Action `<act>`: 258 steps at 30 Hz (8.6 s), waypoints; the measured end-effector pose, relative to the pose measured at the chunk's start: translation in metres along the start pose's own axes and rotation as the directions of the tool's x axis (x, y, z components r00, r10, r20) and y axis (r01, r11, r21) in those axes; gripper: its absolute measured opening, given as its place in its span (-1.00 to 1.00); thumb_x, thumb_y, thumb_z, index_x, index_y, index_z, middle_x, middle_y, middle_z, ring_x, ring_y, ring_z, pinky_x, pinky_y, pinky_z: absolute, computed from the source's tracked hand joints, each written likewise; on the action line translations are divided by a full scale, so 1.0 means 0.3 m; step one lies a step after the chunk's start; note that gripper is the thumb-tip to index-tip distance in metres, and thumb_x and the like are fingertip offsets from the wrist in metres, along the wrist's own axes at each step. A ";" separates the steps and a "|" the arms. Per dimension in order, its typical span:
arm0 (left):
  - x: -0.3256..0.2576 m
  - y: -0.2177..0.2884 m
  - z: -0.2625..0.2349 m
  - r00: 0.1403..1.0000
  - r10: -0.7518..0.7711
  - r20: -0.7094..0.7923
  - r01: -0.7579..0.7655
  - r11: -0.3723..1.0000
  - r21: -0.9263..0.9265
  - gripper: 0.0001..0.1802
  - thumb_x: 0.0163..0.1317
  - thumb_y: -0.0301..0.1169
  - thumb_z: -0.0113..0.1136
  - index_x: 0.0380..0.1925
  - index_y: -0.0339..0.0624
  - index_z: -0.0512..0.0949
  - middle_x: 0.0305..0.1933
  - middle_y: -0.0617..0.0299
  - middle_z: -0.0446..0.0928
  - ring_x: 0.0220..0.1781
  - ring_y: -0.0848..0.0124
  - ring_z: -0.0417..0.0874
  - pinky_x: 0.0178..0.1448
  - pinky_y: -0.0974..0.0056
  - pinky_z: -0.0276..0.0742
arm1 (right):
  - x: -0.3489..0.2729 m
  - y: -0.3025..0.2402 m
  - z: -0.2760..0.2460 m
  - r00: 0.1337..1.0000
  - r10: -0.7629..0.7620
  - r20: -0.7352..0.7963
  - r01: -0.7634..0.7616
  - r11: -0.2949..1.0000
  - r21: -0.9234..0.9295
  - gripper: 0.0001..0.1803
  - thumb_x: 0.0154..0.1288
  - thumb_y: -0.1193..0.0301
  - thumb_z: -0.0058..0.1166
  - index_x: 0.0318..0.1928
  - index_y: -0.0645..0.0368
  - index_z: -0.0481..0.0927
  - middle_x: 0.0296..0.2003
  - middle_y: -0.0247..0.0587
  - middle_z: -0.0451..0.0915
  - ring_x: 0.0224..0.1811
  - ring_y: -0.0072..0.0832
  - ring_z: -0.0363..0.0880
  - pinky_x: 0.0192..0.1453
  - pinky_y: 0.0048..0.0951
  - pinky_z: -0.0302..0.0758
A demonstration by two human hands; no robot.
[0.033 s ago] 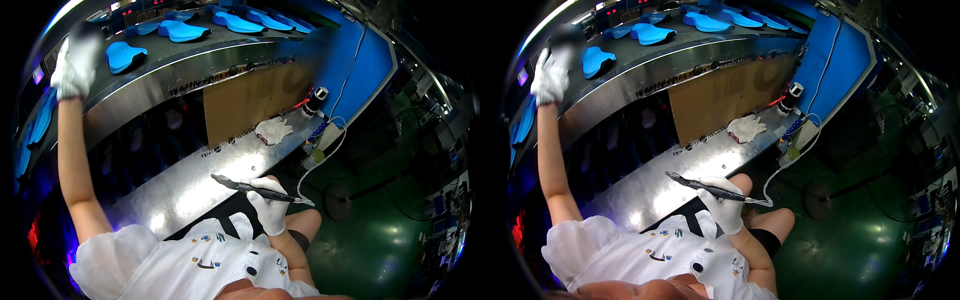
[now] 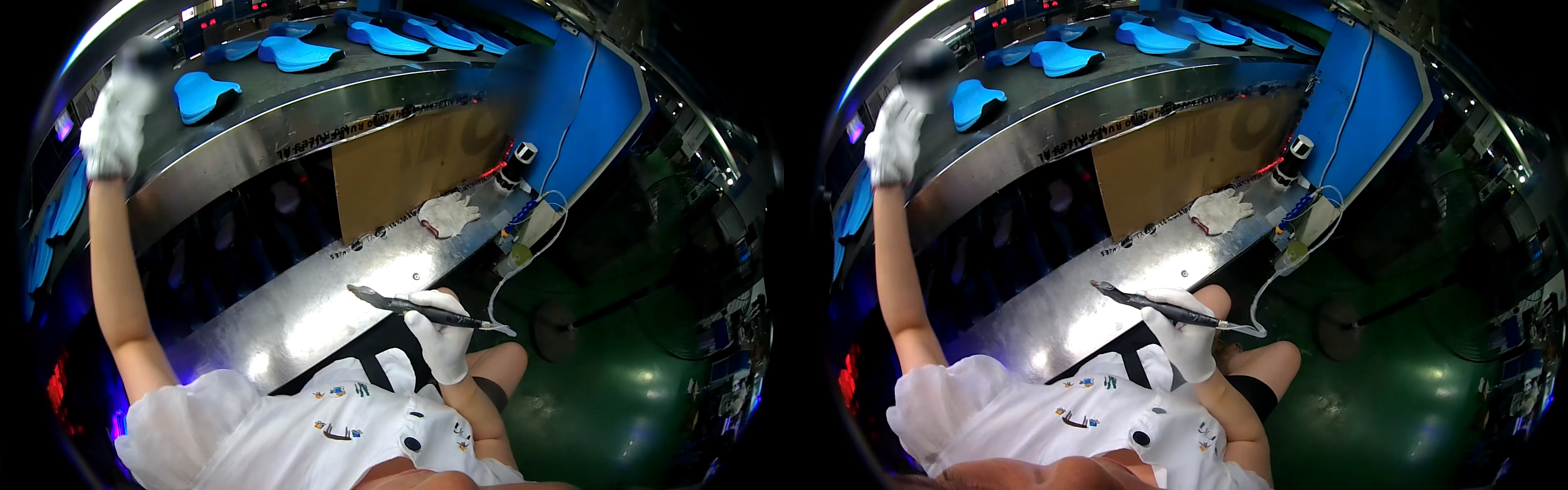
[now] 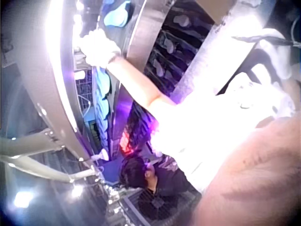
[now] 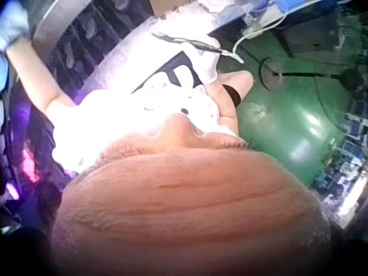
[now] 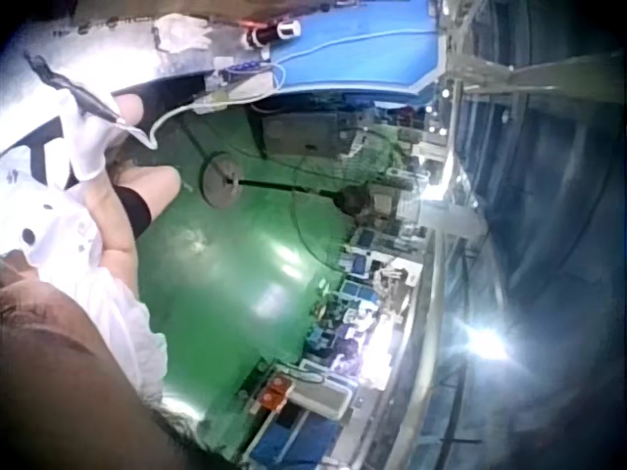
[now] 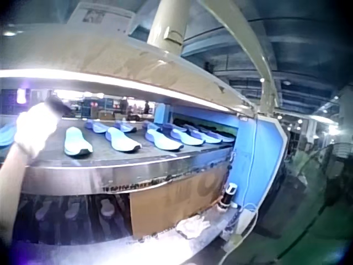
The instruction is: The person sits on the floor and uses a pair of pliers to trim excess plastic flash from the edges and soles of blue slipper soles. They pick up each sole from a nearby surface, trim it, and place it back down, repeating the process for multiple units.
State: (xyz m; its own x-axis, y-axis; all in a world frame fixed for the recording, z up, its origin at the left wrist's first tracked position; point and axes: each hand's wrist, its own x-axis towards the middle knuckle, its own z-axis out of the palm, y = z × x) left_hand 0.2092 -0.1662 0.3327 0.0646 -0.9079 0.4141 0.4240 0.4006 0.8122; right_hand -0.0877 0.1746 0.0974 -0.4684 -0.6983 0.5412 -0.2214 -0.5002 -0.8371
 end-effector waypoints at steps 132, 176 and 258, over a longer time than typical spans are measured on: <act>-0.996 -0.960 0.270 0.311 -0.619 0.721 0.928 0.035 -0.370 0.01 0.28 0.44 -0.34 0.39 -0.23 0.21 0.06 -0.46 0.48 -0.11 -0.19 0.64 -0.15 -0.06 0.70 | 0.010 0.197 0.024 0.997 0.078 -0.022 -0.081 0.945 -0.316 -0.82 0.14 0.55 0.28 -0.22 0.17 0.62 -0.34 -0.24 0.64 -0.34 -0.45 0.60 -0.24 -0.43 0.57; -0.722 -0.988 0.295 0.048 -0.627 0.777 0.635 0.620 0.461 -0.56 0.39 -0.16 0.14 0.16 -0.14 0.56 0.17 0.12 0.56 0.15 0.32 0.62 0.24 0.24 0.55 | 0.030 -0.081 0.013 0.782 0.024 0.623 0.518 0.531 -0.670 -0.70 -0.09 0.45 0.31 -0.23 0.04 0.70 -0.15 -0.27 0.71 -0.51 -0.40 0.55 -0.44 -0.45 0.54; -0.420 -0.054 -0.233 0.572 0.685 0.452 -0.565 -0.071 0.822 -0.79 0.21 -0.62 0.28 -0.14 -0.38 0.58 0.15 0.09 0.47 0.08 0.40 0.56 0.08 0.28 0.63 | -0.011 0.146 -0.002 0.960 0.208 -0.187 -0.212 0.977 -0.001 -0.80 0.28 0.56 0.13 -0.10 0.37 0.53 -0.28 -0.10 0.65 -0.52 -0.64 0.52 -0.38 -0.65 0.46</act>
State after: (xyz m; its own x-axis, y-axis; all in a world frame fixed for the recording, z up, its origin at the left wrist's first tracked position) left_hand 0.2573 -0.0669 0.2386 -0.0813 -0.1889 0.9786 -0.8091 0.5859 0.0459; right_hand -0.0964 0.1553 0.0591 -0.6558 -0.6788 0.3304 -0.1178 -0.3402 -0.9329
